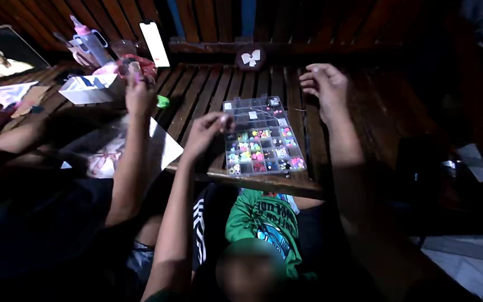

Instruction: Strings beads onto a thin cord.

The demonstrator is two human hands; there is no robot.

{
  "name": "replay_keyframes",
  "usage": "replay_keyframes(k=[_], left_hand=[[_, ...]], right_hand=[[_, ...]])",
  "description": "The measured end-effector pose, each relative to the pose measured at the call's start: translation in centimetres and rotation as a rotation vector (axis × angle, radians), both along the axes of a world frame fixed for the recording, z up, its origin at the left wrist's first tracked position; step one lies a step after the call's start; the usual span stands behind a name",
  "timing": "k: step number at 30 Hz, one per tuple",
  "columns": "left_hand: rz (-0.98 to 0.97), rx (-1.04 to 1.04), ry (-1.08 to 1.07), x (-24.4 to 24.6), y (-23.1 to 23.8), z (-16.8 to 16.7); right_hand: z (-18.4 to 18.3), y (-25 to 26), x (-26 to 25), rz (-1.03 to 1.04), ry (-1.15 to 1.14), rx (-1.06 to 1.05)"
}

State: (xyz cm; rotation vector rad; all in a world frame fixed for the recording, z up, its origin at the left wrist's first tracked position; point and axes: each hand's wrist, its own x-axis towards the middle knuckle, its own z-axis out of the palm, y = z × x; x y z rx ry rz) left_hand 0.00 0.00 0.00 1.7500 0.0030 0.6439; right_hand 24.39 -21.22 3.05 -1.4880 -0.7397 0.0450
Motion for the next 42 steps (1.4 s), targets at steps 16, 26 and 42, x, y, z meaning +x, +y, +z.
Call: replay_keyframes(k=[16,26,42], left_hand=[[0.471,0.101,0.116,11.1,6.0,-3.5],[0.427,0.361,-0.126,12.3,4.0,0.5],[0.527,0.572,0.181,9.4,3.1,-1.8]], right_hand=[[-4.7,4.6,2.3,-0.019,-0.462,-0.593],[-3.1,4.4,1.1,-0.023,-0.705,-0.583],[-3.5,4.4,0.8,0.14,-0.6,-0.747]])
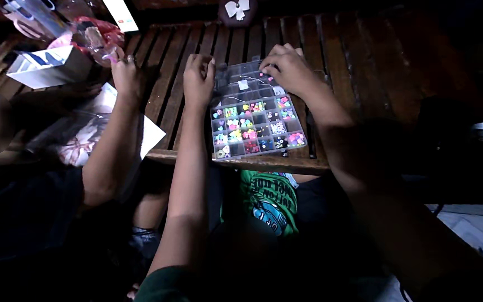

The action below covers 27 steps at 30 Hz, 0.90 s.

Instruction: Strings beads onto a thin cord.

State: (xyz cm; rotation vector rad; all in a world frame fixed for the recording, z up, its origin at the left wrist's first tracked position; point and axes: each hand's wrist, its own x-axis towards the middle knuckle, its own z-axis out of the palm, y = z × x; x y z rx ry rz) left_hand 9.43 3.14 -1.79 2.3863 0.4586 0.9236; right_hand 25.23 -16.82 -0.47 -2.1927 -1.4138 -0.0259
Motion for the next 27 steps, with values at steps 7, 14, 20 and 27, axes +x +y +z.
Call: replay_keyframes(k=[7,14,20,27], left_hand=[[-0.015,0.016,0.021,0.2,0.2,-0.2],[-0.035,0.0,0.081,0.2,-0.4,0.3],[-0.029,-0.015,0.11,0.1,-0.1,0.0],[-0.01,-0.032,0.111,0.0,-0.2,0.1]], right_hand=[[0.1,0.1,0.1,0.002,0.022,-0.064],[0.2,0.2,0.0,0.01,0.02,-0.059],[0.6,-0.3,0.2,-0.011,0.016,-0.044],[2.3,-1.5,0.6,-0.014,0.112,-0.207]])
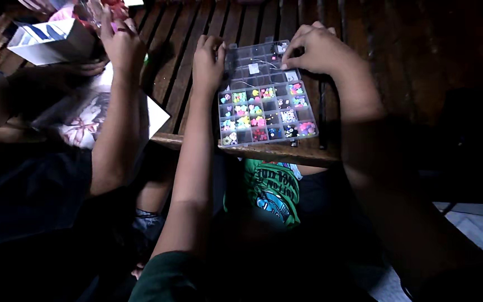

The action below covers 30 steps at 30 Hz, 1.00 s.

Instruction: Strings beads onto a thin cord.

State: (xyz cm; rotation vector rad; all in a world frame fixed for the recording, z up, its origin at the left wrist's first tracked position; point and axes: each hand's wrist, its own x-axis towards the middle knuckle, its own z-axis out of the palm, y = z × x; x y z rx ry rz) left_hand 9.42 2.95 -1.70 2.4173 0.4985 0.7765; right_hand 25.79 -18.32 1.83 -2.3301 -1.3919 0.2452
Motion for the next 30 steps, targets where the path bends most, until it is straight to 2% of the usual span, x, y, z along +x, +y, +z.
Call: replay_keyframes(k=[13,19,23,30], left_hand=[[-0.013,0.023,-0.001,0.1,0.0,-0.1],[-0.002,0.021,-0.008,0.1,-0.1,-0.1],[-0.004,0.006,-0.011,0.0,-0.2,-0.1],[-0.027,-0.01,0.004,0.2,-0.4,-0.1]], right_hand=[[-0.6,0.6,-0.6,-0.031,-0.019,-0.145],[-0.2,0.6,-0.8,-0.097,-0.008,-0.006],[-1.5,1.9,-1.8,-0.167,0.001,0.124],[-2.2,3.0,-2.2,-0.154,-0.076,0.055]])
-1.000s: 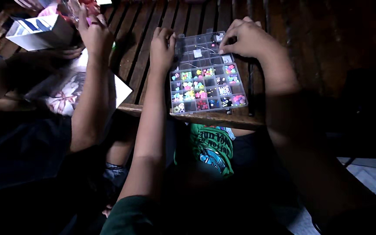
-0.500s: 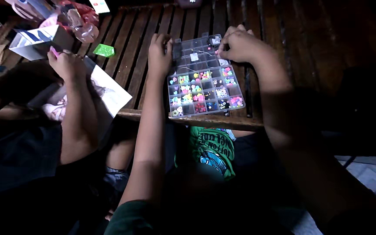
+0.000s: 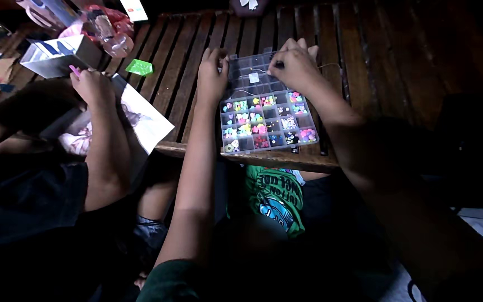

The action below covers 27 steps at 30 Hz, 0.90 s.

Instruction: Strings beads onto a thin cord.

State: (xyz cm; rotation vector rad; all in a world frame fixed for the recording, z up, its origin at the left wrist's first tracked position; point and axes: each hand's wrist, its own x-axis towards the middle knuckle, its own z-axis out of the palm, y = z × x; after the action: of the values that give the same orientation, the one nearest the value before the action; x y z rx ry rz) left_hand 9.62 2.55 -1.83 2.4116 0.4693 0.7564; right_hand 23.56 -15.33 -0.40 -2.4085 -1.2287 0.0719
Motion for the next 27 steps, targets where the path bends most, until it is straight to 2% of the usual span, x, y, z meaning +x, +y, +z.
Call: replay_keyframes(k=[12,15,19,22,27], left_hand=[[-0.035,0.061,-0.011,0.4,0.0,-0.2],[-0.054,0.155,0.043,0.6,-0.1,-0.1],[-0.094,0.308,0.087,1.9,-0.3,2.0],[-0.086,0.242,0.04,2.9,0.0,3.1],[-0.058,0.101,-0.052,2.3,0.8,0.9]], right_hand=[[0.0,0.1,0.2,0.035,0.001,0.03],[-0.2,0.1,0.2,0.048,-0.008,0.04],[0.0,0.0,0.1,0.08,-0.095,0.003],[-0.2,0.1,-0.2,0.081,-0.152,-0.047],[-0.4,0.5,-0.1,0.101,-0.205,-0.056]])
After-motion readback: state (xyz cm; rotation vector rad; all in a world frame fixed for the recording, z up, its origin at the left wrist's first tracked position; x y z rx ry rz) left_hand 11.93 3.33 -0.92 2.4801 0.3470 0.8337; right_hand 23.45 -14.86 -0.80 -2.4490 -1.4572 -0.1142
